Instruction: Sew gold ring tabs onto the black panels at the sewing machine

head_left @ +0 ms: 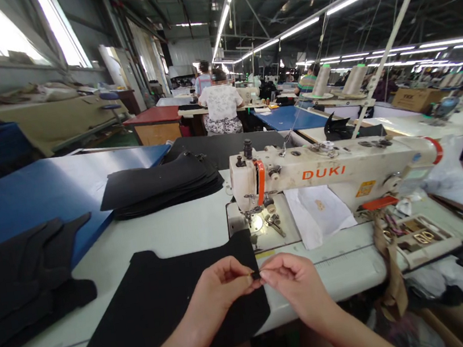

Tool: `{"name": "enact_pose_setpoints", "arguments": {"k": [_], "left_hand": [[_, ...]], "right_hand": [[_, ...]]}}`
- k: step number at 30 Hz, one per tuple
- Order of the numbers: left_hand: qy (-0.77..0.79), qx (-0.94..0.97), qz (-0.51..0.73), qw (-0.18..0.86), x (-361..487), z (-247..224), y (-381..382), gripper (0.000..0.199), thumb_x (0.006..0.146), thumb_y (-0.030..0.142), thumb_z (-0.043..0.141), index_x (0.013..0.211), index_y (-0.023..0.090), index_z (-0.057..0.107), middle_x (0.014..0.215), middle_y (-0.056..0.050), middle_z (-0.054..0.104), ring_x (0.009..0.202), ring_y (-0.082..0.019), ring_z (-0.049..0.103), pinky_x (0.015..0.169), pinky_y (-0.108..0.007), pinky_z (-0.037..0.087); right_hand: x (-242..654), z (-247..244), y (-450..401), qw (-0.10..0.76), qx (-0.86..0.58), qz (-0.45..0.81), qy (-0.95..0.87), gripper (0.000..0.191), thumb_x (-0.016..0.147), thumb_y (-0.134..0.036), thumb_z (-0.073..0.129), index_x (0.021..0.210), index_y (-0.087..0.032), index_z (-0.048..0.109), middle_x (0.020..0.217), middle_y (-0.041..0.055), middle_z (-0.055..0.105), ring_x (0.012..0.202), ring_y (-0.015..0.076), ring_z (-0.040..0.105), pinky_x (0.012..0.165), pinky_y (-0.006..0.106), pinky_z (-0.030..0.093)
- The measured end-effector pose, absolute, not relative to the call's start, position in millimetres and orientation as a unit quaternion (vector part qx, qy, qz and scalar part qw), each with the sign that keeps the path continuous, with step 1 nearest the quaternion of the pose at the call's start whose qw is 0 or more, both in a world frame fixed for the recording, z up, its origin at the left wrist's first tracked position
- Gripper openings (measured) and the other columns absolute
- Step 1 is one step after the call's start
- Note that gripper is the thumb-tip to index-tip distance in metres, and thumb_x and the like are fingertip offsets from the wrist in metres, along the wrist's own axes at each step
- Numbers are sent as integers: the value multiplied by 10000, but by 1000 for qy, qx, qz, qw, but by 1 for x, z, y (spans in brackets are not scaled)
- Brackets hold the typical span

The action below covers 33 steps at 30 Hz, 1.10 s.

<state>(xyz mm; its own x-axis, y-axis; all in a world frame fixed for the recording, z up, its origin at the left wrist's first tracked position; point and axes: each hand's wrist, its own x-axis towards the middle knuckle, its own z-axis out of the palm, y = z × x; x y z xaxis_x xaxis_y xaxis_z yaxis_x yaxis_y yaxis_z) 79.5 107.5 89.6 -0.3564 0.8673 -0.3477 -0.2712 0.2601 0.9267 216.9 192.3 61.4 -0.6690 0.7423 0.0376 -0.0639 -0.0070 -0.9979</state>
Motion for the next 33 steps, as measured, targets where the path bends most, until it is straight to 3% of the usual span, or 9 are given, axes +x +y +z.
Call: {"name": "enact_pose_setpoints", "arguments": {"k": [8, 14, 17, 22, 29, 33], "left_hand": [[569, 251, 587, 518, 76, 87, 106, 281, 529, 250, 815, 745, 160, 658, 715, -11, 710, 708, -146, 653, 706, -231, 492], [610, 293, 599, 428, 82, 85, 103, 164, 549, 257, 791, 645, 167, 693, 623, 13, 694, 605, -110, 616, 610, -181, 487], [625, 316, 604, 380, 85, 84, 99, 115, 583, 256, 759, 659, 186, 706, 630, 14, 700, 607, -117, 624, 587, -171, 493], [638, 349, 598, 337, 87, 83, 96, 91, 626, 258, 725, 688, 194, 707, 641, 9, 702, 594, -123, 630, 564, -167, 502], [651, 380, 580, 308, 89, 82, 96, 84, 661, 258, 697, 706, 187, 700, 674, -4, 711, 632, -147, 660, 594, -185, 526], [665, 387, 567, 294, 89, 79, 94, 84, 677, 264, 689, 716, 190, 695, 685, 0, 710, 641, -145, 662, 594, -180, 522]], "right_hand": [[214, 65, 187, 361, -261, 602, -663, 70, 716, -215, 627, 651, -188, 632, 717, 38, 677, 675, 158, 611, 653, 267, 486], [218, 65, 185, 384, -231, 560, -697, 62, 733, -164, 613, 692, -184, 654, 771, 32, 677, 743, 156, 631, 708, 261, 494], [219, 65, 185, 377, -240, 596, -667, 19, 722, -181, 652, 719, -194, 666, 744, 19, 691, 700, 147, 641, 667, 238, 507], [224, 66, 188, 347, -259, 651, -623, 220, 681, -175, 693, 897, -218, 684, 812, 12, 725, 738, 150, 668, 702, 234, 520], [228, 70, 189, 299, -284, 634, -654, 104, 716, -246, 666, 784, -196, 726, 720, 30, 715, 671, 167, 660, 633, 242, 511], [230, 76, 188, 296, -278, 540, -737, 123, 769, -234, 619, 805, -200, 731, 757, 26, 712, 699, 156, 648, 666, 238, 496]]}}
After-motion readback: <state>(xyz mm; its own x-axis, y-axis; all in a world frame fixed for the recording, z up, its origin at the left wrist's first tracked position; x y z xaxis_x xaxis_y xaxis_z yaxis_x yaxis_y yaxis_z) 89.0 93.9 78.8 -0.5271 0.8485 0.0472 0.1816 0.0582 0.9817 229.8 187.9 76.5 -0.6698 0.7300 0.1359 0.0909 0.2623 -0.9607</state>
